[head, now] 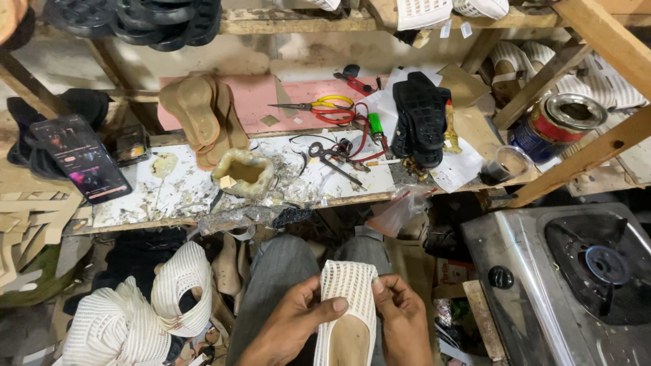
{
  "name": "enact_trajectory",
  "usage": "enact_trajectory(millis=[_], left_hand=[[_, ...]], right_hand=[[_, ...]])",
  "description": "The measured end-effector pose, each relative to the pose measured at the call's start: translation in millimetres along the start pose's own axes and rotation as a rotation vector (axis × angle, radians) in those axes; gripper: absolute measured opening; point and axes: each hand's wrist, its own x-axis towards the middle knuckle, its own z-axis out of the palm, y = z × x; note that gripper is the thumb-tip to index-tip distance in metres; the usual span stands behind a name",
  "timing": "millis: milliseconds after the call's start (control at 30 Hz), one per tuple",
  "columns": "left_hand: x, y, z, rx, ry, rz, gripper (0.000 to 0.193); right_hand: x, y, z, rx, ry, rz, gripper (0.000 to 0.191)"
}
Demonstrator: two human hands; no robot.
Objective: The person sits at a cluttered workbench and trims excess material from a white mesh shoe upper mounted on a last, using scissors and a small blade. They turn the shoe repeatedly to trim around the sole edge, tap the sole with a hammer, and fit a white elastic strap around the shoe before setting it down.
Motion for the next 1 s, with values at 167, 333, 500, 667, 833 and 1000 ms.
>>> enact_trajectory(millis=[167,333,500,667,833,1000], left_hand=[[1.0,-0.6,4.4,0.0,0.056,0.012,0.041],[12.2,1.0,20.5,0.086,0.138,0.18,0.038],[51.7,28.3,28.4,0.036,0.226,0.209,0.037],[69.0,48.7,25.0,-0.022,0.141,0.224,0.035],[80.3,67.0,22.0,-0.022,0.26,0.406,0.035],[91.1,96.3,6.2,-0.117,0.509,0.52,0.036]], right_hand=[[4.4,-11.3,-5.2,0.116,-0.198,0.133,0.026],[16.2,-25.1,1.8,0.227,-0.305,0.237,0.023],[48.7,-37.7,17.4,0.238,-0.282,-0.005,0.025],[63.9,-51.4,28.7,0.294,-0.312,-0.092,0.029],[42.0,-61.4,36.1,0.28,-0.243,-0.231,0.043],[-14.7,-43.7,16.4,-0.203,-0.256,-0.358,0.072]])
